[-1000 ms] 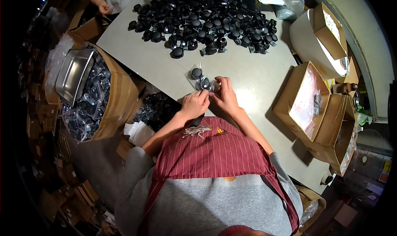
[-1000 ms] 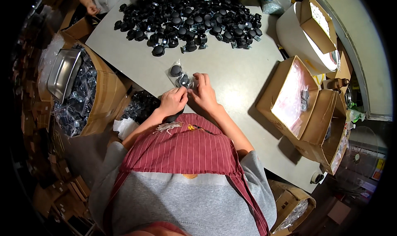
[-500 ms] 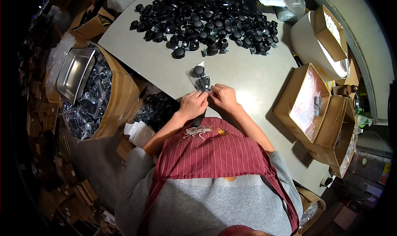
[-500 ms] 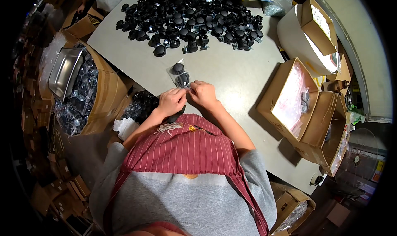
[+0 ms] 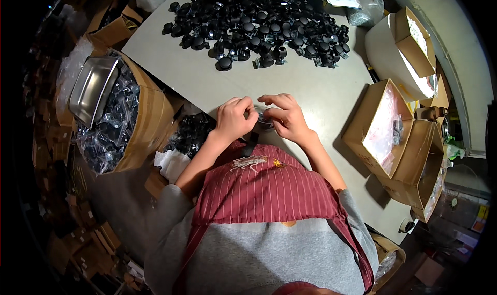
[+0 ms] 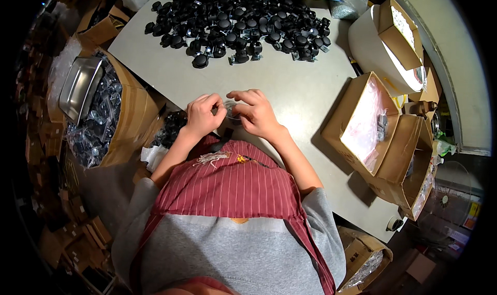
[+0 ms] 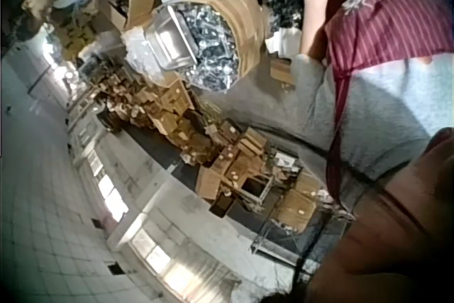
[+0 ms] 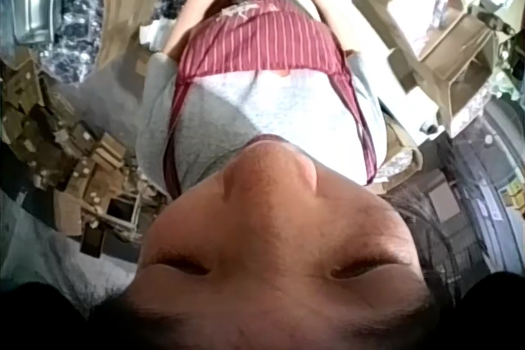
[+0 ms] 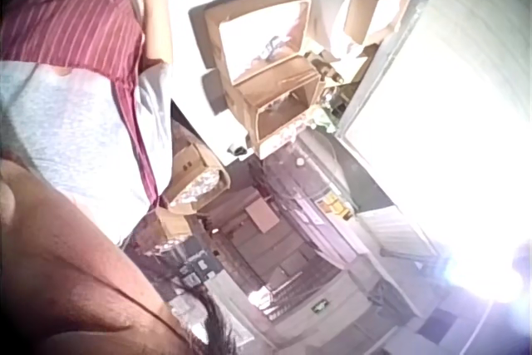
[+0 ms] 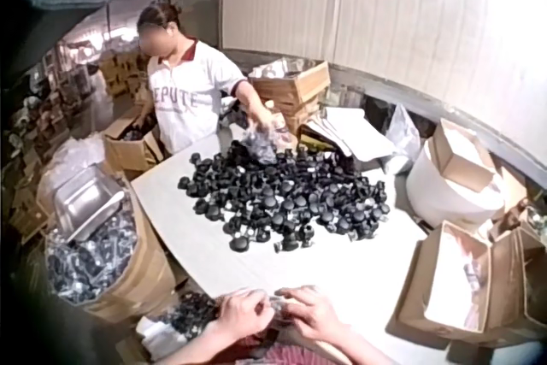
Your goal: Picking up small black plastic caster wheels and placing them into individual small plastic zip bags.
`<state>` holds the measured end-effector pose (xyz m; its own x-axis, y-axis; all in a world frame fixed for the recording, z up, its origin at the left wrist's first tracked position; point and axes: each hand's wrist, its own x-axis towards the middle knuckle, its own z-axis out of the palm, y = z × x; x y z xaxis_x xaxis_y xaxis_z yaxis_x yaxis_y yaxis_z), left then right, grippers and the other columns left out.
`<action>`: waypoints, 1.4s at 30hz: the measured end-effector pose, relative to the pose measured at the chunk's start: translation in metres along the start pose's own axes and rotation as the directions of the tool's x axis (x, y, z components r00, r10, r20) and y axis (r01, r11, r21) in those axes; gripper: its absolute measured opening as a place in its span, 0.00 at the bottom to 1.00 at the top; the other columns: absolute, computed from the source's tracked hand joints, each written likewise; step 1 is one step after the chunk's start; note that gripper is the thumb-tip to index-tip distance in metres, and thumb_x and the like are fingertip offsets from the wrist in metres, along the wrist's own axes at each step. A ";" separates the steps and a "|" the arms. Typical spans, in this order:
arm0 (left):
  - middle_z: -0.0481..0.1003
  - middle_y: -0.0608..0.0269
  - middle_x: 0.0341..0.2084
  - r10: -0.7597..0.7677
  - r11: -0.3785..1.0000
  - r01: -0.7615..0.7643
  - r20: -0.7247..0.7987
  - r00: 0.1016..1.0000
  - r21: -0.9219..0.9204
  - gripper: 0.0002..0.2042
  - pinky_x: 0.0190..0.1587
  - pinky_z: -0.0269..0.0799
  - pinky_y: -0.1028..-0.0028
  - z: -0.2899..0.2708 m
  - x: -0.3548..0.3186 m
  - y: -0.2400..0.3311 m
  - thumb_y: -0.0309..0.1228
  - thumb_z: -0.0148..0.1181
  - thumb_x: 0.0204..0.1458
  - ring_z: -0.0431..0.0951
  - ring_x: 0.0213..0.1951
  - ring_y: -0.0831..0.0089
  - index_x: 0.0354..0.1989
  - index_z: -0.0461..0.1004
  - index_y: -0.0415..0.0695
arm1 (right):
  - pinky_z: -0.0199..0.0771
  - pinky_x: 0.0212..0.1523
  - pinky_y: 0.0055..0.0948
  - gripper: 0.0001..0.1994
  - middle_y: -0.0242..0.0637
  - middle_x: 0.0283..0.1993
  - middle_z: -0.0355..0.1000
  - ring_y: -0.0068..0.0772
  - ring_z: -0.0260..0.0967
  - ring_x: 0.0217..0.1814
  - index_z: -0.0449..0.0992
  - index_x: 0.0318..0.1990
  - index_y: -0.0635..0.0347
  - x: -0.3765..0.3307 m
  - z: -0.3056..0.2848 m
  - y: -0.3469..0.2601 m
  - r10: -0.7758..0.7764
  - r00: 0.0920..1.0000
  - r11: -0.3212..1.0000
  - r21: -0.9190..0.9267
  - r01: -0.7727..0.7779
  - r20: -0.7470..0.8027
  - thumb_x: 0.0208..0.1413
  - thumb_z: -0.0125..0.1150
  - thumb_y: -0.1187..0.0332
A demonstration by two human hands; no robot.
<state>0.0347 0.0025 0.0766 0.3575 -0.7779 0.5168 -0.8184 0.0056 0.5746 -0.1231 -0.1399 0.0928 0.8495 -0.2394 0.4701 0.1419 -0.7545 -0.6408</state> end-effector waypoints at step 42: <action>0.76 0.59 0.50 -0.144 0.341 0.634 0.628 0.765 -0.694 0.34 0.55 0.71 0.73 0.049 -0.012 -0.007 0.19 0.60 0.47 0.76 0.51 0.74 0.67 0.62 0.39 | 0.65 0.65 0.47 0.23 0.49 0.66 0.67 0.55 0.64 0.67 0.75 0.54 0.62 -0.033 -0.005 0.006 0.235 0.971 0.971 0.036 -0.237 0.046 0.52 0.71 0.64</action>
<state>0.0141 -0.0192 0.0355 0.1086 -0.9904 -0.0859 0.2596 -0.0552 0.9641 -0.1528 -0.1398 0.0767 0.8817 -0.3814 0.2777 -0.0452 -0.6542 -0.7550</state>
